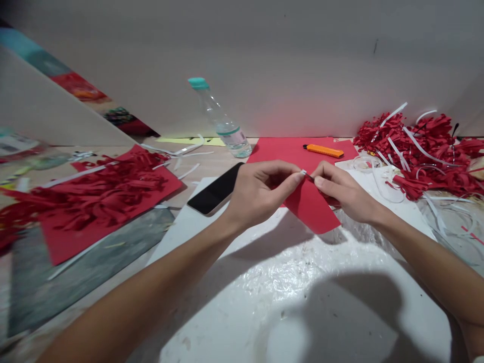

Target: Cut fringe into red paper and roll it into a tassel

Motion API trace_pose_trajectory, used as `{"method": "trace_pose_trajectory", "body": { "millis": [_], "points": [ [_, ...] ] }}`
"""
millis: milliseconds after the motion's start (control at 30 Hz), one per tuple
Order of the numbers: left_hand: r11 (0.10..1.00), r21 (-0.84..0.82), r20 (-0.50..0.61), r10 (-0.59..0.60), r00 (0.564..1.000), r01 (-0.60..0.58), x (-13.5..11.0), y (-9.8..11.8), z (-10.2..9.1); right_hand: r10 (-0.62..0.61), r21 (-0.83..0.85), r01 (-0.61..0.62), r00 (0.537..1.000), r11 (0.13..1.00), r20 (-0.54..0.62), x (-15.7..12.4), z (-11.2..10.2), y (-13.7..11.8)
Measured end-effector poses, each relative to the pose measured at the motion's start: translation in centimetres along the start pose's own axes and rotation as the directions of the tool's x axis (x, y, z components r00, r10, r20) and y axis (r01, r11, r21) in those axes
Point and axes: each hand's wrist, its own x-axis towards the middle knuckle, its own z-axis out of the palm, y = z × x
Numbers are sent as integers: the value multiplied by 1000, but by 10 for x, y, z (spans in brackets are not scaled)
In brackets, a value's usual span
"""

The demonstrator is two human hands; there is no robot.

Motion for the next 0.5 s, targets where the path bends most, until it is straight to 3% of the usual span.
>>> {"method": "trace_pose_trajectory", "body": {
  "millis": [300, 500],
  "points": [
    [1000, -14, -4, 6, 1000, -6, 0, -2, 1, -61, -202, 46, 996, 978, -68, -1, -6, 3],
    [1000, 1, -2, -7, 1000, 7, 0, 3, -2, -90, -211, 65, 990, 975, -112, 2, -14, 2]
  ]
}}
